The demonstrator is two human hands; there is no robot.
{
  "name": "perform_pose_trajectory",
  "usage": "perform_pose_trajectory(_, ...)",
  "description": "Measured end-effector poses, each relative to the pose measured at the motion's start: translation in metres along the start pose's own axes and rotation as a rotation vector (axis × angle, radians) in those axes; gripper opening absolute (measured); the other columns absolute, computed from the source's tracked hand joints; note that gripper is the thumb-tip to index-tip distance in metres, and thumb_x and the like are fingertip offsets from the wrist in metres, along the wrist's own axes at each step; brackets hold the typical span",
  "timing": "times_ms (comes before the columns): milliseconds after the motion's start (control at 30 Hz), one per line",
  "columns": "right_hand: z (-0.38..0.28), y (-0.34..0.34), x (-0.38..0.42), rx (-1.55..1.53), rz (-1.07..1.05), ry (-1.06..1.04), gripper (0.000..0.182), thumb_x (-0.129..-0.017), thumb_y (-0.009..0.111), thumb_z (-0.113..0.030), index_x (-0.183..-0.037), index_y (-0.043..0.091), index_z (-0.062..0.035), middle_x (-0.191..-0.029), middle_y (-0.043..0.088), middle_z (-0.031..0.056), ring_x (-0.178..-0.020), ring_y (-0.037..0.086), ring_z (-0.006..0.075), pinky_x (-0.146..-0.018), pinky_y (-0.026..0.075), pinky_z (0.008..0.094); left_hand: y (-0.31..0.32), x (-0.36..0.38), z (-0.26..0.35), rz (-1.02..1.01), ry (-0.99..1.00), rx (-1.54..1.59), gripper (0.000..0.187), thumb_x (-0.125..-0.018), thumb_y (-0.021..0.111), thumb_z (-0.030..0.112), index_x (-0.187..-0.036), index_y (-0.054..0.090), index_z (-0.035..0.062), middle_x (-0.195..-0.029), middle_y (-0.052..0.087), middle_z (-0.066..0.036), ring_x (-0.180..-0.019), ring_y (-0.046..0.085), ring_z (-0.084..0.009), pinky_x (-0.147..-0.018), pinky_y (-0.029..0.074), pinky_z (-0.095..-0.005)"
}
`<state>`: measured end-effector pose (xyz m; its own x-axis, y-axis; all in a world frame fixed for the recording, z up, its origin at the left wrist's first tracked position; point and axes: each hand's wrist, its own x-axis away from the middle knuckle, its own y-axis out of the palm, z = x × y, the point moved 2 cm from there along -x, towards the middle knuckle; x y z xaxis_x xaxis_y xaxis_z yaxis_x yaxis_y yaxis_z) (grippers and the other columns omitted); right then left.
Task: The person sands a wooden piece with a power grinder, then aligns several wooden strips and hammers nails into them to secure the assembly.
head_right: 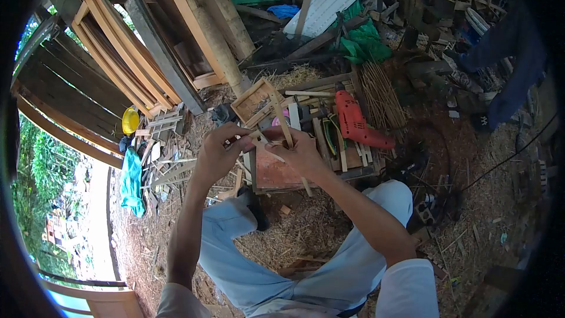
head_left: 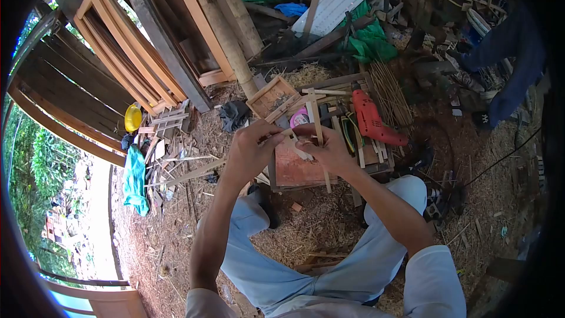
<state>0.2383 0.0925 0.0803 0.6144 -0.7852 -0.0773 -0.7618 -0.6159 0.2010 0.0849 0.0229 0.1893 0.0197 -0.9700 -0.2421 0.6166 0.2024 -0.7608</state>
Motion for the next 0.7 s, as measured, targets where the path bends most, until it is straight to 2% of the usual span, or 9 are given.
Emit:
perform_pose_trajectory(33,-0.001,0.002,0.001,0.001,0.000,0.000,0.038,-0.083,0.068,-0.011,-0.118,0.059,-0.0012,-0.107,0.064,0.0060,-0.092,0.059,0.0099,-0.079,0.048,0.0249,0.001,0.000,-0.002,0.001,0.000,0.001,0.017,-0.080,0.066,0.005,-0.095,0.066,-0.0031,-0.077,0.062,-0.010,-0.069,0.060,-0.0158,-0.064,0.046,-0.0291)
perform_pose_trajectory(100,-0.009,0.005,0.003,-0.121,0.050,-0.154,0.037,-0.083,0.068,-0.011,-0.118,0.059,-0.0014,-0.105,0.064,0.0058,-0.090,0.058,0.0084,-0.076,0.047,0.0232,0.003,-0.002,-0.006,0.007,0.029,0.005,0.016,-0.079,0.066,0.005,-0.094,0.066,-0.0031,-0.079,0.062,-0.011,-0.069,0.062,-0.0179,-0.064,0.047,-0.0299)
perform_pose_trajectory(200,-0.017,0.003,0.002,-0.071,0.013,-0.190,0.036,-0.084,0.066,-0.009,-0.118,0.059,-0.0014,-0.105,0.064,0.0060,-0.090,0.058,0.0084,-0.077,0.047,0.0225,0.004,-0.004,-0.002,0.032,0.047,-0.029,0.016,-0.078,0.067,0.005,-0.093,0.065,-0.0033,-0.082,0.064,-0.012,-0.070,0.063,-0.0202,-0.065,0.048,-0.0302)
perform_pose_trajectory(433,-0.027,0.005,0.004,0.016,0.010,-0.085,0.033,-0.085,0.065,-0.008,-0.117,0.060,-0.0027,-0.104,0.065,0.0053,-0.094,0.059,0.0099,-0.079,0.046,0.0234,0.004,-0.004,-0.002,0.060,0.053,-0.063,0.015,-0.077,0.066,0.003,-0.090,0.064,-0.0038,-0.081,0.064,-0.013,-0.072,0.064,-0.0220,-0.066,0.049,-0.0314)
perform_pose_trajectory(533,-0.030,0.008,0.002,0.009,-0.002,-0.188,0.031,-0.085,0.064,-0.007,-0.116,0.061,-0.0035,-0.102,0.066,0.0045,-0.091,0.060,0.0102,-0.078,0.047,0.0240,0.006,-0.004,-0.008,0.099,0.081,-0.033,0.015,-0.077,0.066,0.004,-0.090,0.064,-0.0032,-0.080,0.064,-0.013,-0.071,0.063,-0.0234,-0.065,0.048,-0.0329)
perform_pose_trajectory(600,-0.030,0.009,0.000,0.101,0.043,-0.222,0.029,-0.086,0.063,-0.005,-0.115,0.061,-0.0048,-0.088,0.063,-0.0005,-0.062,0.049,0.0027,-0.054,0.040,0.0191,0.004,-0.005,-0.006,0.068,0.062,-0.038,0.015,-0.078,0.066,0.005,-0.091,0.065,-0.0026,-0.080,0.063,-0.013,-0.070,0.063,-0.0252,-0.065,0.048,-0.0336)
perform_pose_trajectory(700,-0.028,0.009,-0.003,0.161,0.092,-0.284,0.027,-0.086,0.062,-0.004,-0.113,0.062,-0.0042,-0.085,0.063,-0.0004,-0.058,0.049,0.0029,-0.051,0.039,0.0200,0.002,-0.006,-0.003,0.073,0.047,-0.040,0.016,-0.078,0.066,0.006,-0.091,0.065,-0.0032,-0.079,0.063,-0.014,-0.071,0.063,-0.0262,-0.065,0.048,-0.0336)
